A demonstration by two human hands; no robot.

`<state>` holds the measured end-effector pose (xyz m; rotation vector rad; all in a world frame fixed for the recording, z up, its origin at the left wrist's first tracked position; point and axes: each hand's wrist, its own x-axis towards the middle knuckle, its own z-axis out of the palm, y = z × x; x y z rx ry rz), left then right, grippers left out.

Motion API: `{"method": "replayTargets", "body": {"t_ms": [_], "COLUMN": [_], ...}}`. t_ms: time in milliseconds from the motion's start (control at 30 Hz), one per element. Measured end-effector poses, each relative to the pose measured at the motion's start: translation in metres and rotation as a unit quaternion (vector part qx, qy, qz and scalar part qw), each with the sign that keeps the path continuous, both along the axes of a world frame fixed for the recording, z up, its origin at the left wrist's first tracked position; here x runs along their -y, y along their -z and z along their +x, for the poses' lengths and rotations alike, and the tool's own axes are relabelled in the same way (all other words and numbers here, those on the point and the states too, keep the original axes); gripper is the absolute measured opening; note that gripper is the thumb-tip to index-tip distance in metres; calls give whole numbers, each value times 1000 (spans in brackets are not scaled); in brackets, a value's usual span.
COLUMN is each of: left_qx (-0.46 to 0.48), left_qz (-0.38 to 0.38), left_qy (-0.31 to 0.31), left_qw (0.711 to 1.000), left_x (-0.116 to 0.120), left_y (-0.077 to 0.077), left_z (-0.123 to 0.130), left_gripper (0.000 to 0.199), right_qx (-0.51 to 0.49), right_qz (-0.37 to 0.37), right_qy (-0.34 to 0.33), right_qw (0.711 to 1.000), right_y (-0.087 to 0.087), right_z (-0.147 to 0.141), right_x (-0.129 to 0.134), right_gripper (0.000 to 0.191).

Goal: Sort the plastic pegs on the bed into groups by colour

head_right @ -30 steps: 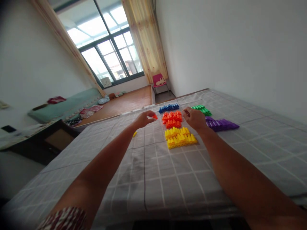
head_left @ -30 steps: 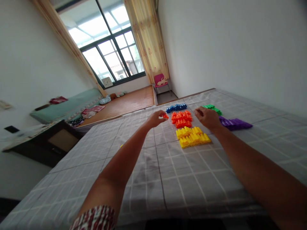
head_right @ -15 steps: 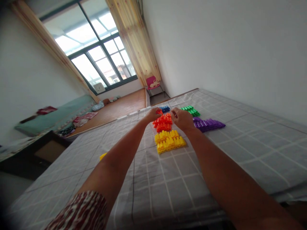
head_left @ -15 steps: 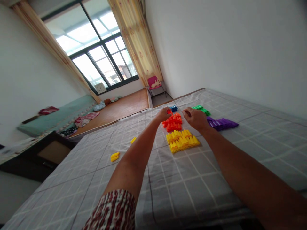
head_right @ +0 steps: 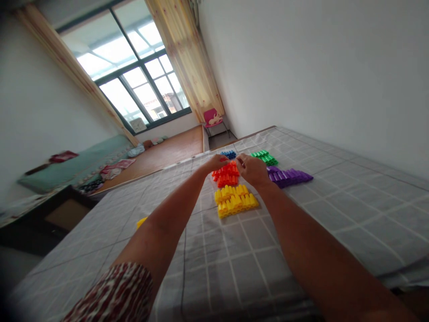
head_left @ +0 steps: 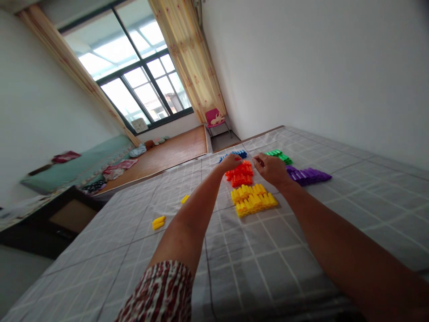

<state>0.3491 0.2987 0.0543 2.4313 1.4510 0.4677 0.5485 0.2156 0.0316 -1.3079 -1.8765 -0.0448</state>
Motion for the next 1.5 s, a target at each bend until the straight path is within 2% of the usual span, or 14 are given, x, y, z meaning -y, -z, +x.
{"method": "replayTargets", "body": {"t_ms": [100, 167, 267, 367, 500, 600, 733, 900, 967, 1067, 1200, 1300, 1400, 1500], "left_qx": [10, 34, 36, -15, -62, -58, -71, -116, -137, -152, -163, -149, -127, -53], "left_qz": [39, 77, 107, 64, -34, -80, -75, -31, -41, -83, -141, -166, -170, -94], "left_qy": [-40, -65, -89, -134, -265, -309, -272, -143, -132, -155, -201, -195, -170, -84], "left_qw": [998, 994, 990, 989, 962, 946, 957, 982, 981, 973, 956, 955, 962, 991], "left_x": [11, 28, 71, 128, 199, 229, 231, 197, 183, 170, 166, 164, 164, 172], "left_y": [-14, -26, -44, -53, -47, -29, -1, 18, 19, 15, 6, -1, -6, -8], "left_z": [-9, -29, -84, -159, -243, -271, -263, -234, -228, -223, -220, -211, -183, -129], "left_gripper": [31, 33, 36, 37, 36, 37, 43, 60, 60, 53, 51, 49, 43, 42], "right_qx": [2, 3, 6, 10, 4, 0, -26, -84, -107, -118, -111, -107, -106, -107], "right_qz": [-5, -6, 3, 19, 29, 27, 43, 88, 89, 79, 75, 72, 64, 64], "right_qy": [-1, 3, 6, 5, 0, 2, 40, 76, 76, 69, 60, 52, 47, 51], "right_qw": [1000, 1000, 1000, 1000, 1000, 1000, 998, 990, 987, 987, 989, 990, 991, 991], "right_y": [2, 4, 7, 10, 13, 14, 8, -2, -4, -7, -12, -15, -15, -16], "right_z": [-1, -1, -1, -1, -1, 2, 9, 21, 24, 25, 22, 19, 19, 18], "right_x": [0, 0, 1, 1, 0, 0, 1, 1, 0, 0, 3, 5, 6, 6], "right_gripper": [24, 26, 28, 29, 28, 27, 26, 28, 28, 30, 32, 32, 32, 32]}}
